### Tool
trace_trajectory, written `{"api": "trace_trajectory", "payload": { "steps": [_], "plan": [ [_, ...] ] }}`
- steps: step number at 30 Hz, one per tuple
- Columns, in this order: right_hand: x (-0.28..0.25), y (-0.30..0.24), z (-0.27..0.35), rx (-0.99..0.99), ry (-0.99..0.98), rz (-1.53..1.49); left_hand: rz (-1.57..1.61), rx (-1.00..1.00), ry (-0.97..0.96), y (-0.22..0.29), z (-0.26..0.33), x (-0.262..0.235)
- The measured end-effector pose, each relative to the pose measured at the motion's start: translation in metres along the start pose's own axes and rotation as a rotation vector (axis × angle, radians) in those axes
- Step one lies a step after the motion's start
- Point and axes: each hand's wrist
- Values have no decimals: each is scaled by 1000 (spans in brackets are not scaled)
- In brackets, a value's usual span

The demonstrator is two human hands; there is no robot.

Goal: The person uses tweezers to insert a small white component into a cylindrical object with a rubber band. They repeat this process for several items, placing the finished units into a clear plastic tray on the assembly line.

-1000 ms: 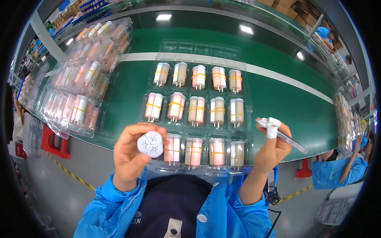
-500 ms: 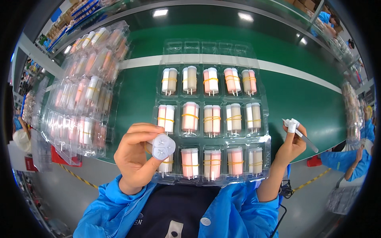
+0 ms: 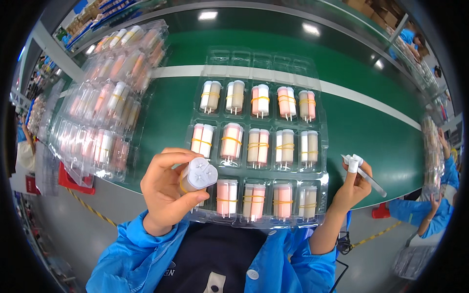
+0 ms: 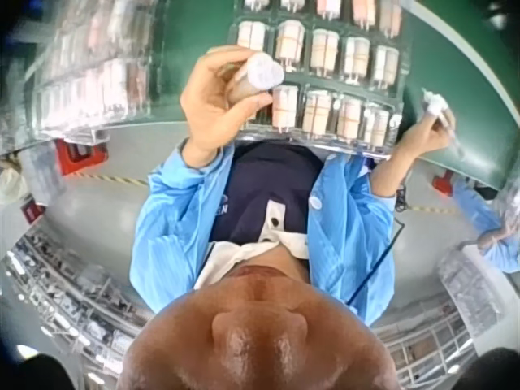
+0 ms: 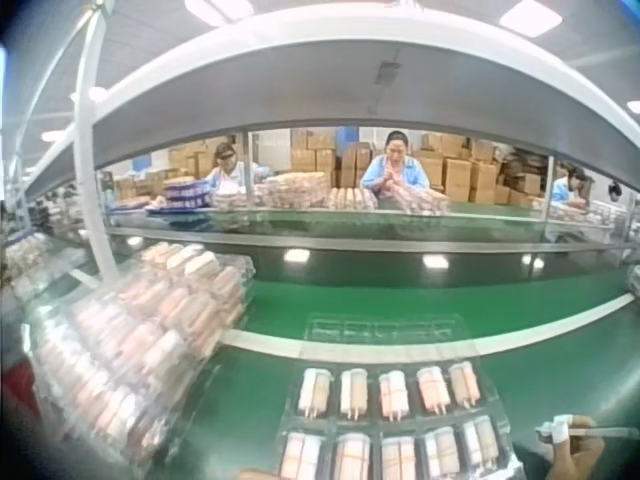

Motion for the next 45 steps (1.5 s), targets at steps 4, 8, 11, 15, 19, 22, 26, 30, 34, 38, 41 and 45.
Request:
{"api": "trace_trajectory", "payload": {
  "steps": [4, 8, 11, 15, 19, 22, 26, 30, 34, 38, 41, 45],
  "plan": [
    [-2, 1, 1, -4, -23, -56, 185, -113, 68, 9, 8, 11],
    [-2, -5, 3, -5, -46, -119, 278, -188, 108, 17, 14, 20],
    [-3, -6, 3, -15, -50, -151, 293, -189, 85, 20, 16, 22],
    [-6, -5, 3, -24, -65, -173, 310, -191, 67, 23, 17, 25],
    [-6, -3, 4, -6, -68, -199, 379, -237, 61, 27, 18, 27],
    [-6, -3, 6, 5, -69, -201, 438, -290, 42, 27, 19, 25],
    [-8, -4, 7, 11, -77, -202, 609, -303, 4, 21, 16, 25],
    [-9, -4, 8, 15, -86, -200, 716, -344, -18, 19, 13, 21],
    [-9, -5, 9, 18, -86, -202, 824, -368, -41, 14, 14, 17],
    [-9, -5, 9, 29, -80, -202, 831, -357, -54, 12, 12, 18],
    [-9, -6, 10, 35, -78, -211, 697, -323, -59, 10, 11, 14],
    [-9, -6, 10, 32, -86, -230, 599, -294, -45, 11, 8, 14]
  ]
}}
Point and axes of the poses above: each hand's wrist, its own z-axis away from the middle knuckle, its own x-axis out of the palm, y = z × x, and after that the axes turned 6 degrees about z, right-handed
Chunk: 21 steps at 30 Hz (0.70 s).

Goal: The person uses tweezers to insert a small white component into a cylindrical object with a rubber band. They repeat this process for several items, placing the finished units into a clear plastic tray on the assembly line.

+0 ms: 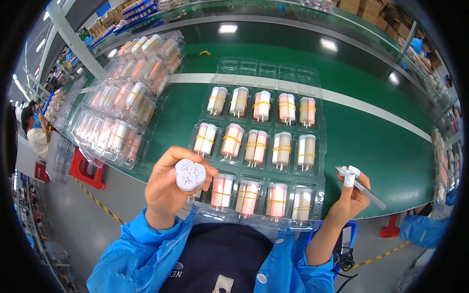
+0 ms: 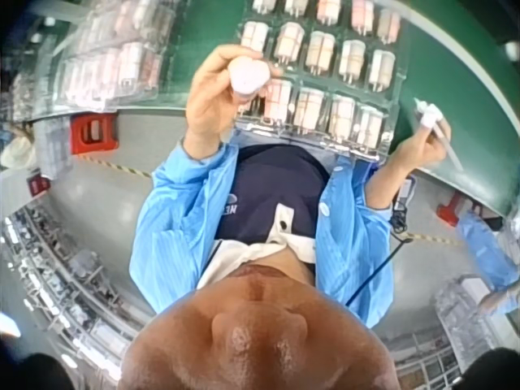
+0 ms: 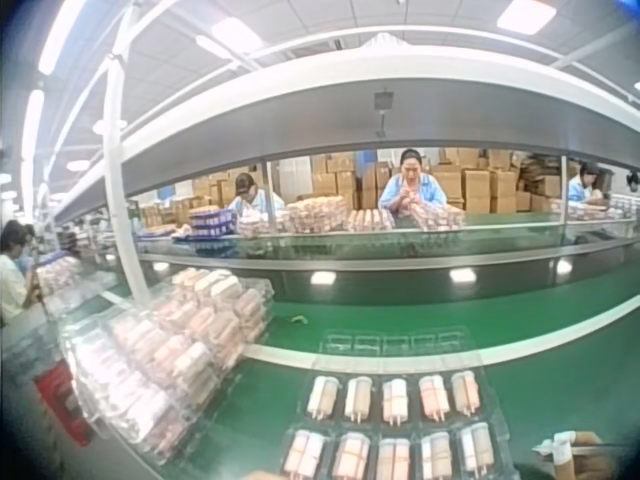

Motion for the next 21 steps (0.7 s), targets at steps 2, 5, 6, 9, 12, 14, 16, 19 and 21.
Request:
{"api": "trace_trajectory", "payload": {
  "steps": [2, 5, 6, 9, 12, 14, 16, 19, 21],
  "plan": [
    [0, -1, 0, -14, 4, 16, -53, 16, -28, 0, -2, -5],
    [-1, 1, 0, -6, -1, 11, -130, 79, -46, -4, -6, -6],
    [-2, 2, 0, 2, -4, 4, -157, 106, -48, -5, -7, -6],
    [-2, 0, 1, 2, -2, 2, -181, 104, -62, -3, -8, -7],
    [-4, 3, 1, -6, -10, -5, -210, 78, -70, 0, -9, -7],
    [-3, 3, 1, 14, -2, -7, -216, 50, -101, 5, -10, -8],
    [-3, 2, 1, 17, 1, -19, -309, 25, -74, 12, -18, -2],
    [-4, 3, 2, 5, -15, -45, -457, -23, -51, 35, -44, 9],
    [-4, 5, 2, -13, -20, -48, -659, 50, -48, 38, -79, 1]
  ]
}}
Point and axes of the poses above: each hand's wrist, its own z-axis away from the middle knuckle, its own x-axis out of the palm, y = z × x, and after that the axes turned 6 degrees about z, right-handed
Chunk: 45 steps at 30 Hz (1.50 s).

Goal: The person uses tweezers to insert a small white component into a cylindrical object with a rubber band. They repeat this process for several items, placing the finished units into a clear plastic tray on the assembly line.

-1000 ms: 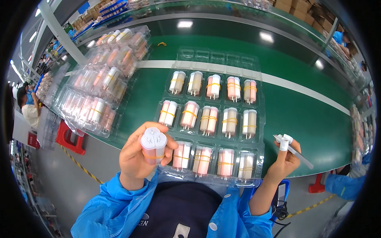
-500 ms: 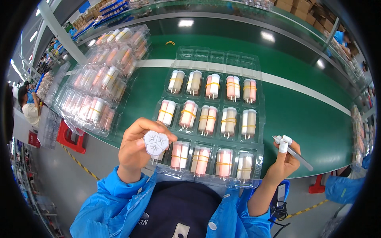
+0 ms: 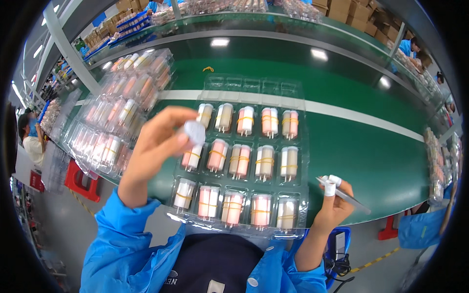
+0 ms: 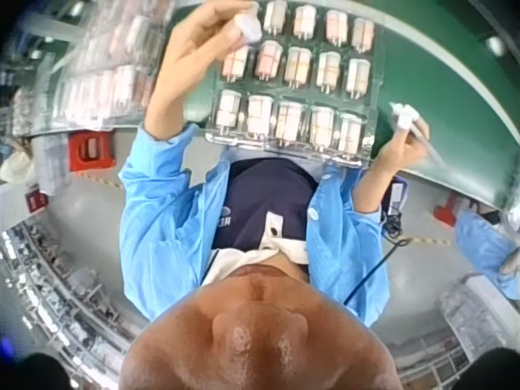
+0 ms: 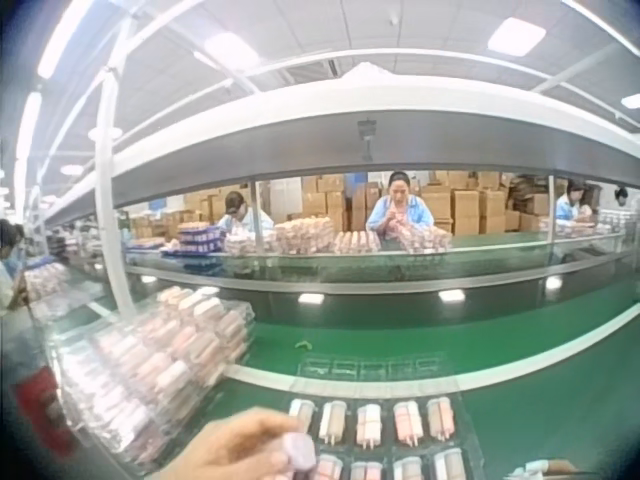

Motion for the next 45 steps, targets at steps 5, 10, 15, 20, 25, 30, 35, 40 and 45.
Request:
{"api": "trace_trajectory", "payload": {
  "steps": [5, 10, 15, 20, 25, 30, 35, 40, 45],
  "plan": [
    [4, -4, -1, 30, 10, -55, -484, -20, 218, -42, -89, -35],
    [4, -3, -1, 31, 4, -44, -845, -17, 415, -101, -134, -45],
    [1, 1, 0, -4, 5, -31, -1351, -115, 345, -136, -139, -37],
    [4, -4, 1, 28, -24, -11, -1254, -175, 213, -116, -110, -17],
    [-1, -2, 2, 31, -10, 43, -1117, 97, -282, 3, -48, 37],
    [0, -2, 3, 1, -1, 76, -1270, 31, -248, 105, -94, 15],
    [6, 0, 0, 12, 15, -13, -1642, -353, 340, 37, -163, -143],
    [7, -6, 1, 44, 8, -4, -1730, -385, 683, -25, -149, -202],
    [5, -12, 3, 86, 17, -36, -1717, -172, 605, -32, -153, -213]
  ]
}}
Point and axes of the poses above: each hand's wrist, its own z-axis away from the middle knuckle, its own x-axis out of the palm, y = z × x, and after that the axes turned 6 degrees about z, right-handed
